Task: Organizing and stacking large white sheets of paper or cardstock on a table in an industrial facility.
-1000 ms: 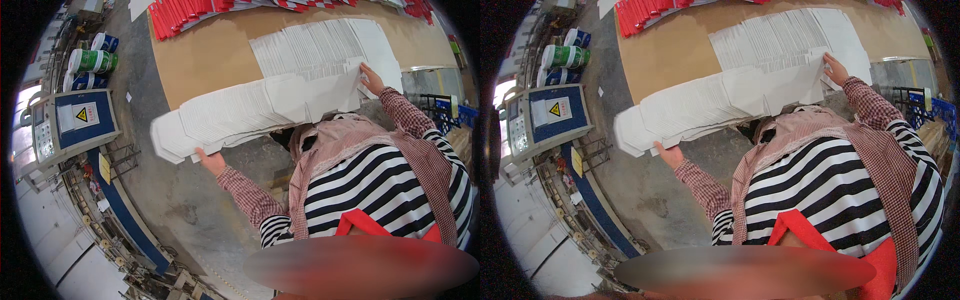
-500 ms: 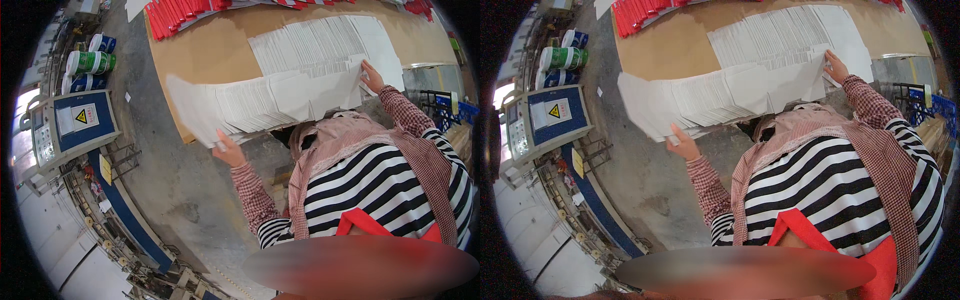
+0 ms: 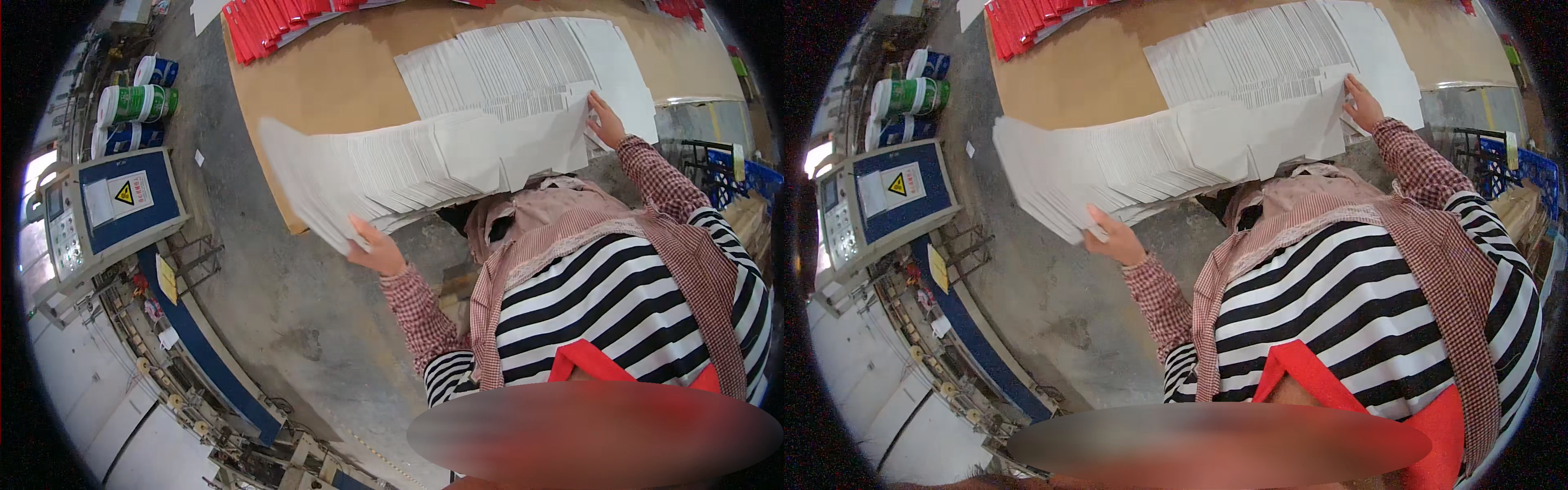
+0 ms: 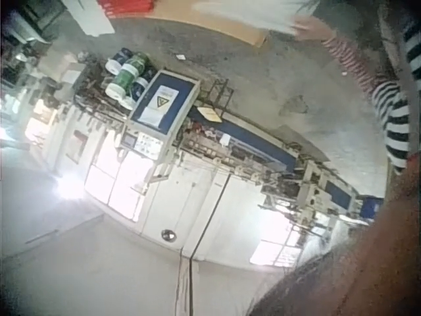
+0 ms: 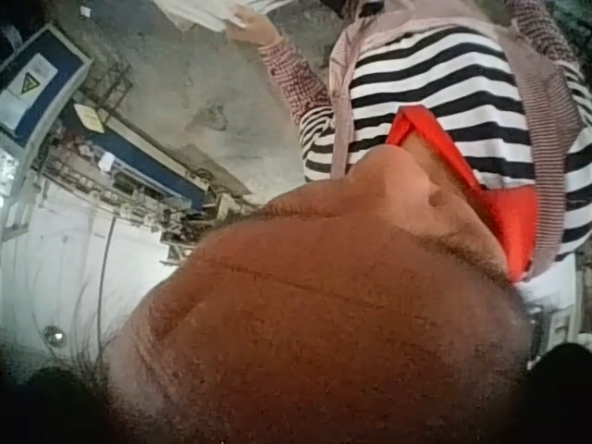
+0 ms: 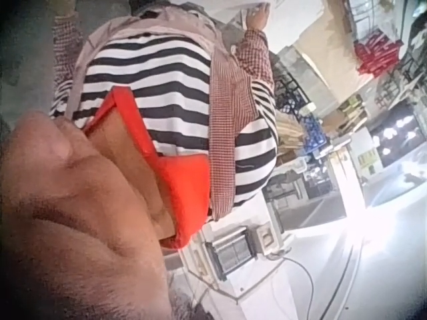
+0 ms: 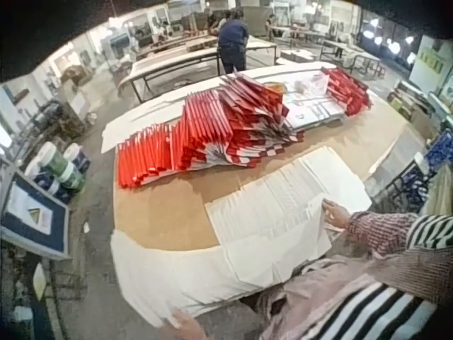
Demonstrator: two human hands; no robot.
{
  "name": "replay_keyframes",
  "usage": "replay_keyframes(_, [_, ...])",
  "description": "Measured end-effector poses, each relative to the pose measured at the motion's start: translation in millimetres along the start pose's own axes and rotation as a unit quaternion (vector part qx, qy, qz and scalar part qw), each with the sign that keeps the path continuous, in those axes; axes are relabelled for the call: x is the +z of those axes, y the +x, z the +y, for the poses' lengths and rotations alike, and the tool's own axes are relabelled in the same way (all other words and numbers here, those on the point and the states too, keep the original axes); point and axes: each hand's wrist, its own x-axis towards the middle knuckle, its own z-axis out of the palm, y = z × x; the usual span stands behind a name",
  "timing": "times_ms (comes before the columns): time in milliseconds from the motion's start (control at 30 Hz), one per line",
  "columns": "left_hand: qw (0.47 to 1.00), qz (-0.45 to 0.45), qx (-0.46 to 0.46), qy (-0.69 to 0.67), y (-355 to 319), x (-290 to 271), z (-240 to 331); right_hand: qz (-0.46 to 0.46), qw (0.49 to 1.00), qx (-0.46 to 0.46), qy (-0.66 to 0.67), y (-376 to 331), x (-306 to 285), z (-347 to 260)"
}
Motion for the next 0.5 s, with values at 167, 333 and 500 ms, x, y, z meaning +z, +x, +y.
replay_keyframes(167, [0.949,0.019,-0.161,-0.270,11.5,-15.3,13.2,0.010,1.000,0.023,0.014,0.7,4.7,2.3])
replay_keyframes(333, [0.825,0.036,-0.317,-0.466,40.8,-21.2,-62.4,0.011,1.000,-0.005,0.020,4.6,1.0,-0.3])
replay_keyframes(500, [0.986,0.029,-0.133,-0.095,28.4,-4.0,-10.5,0.010,1.000,-0.007,-0.014,3.1,7.3,5.8])
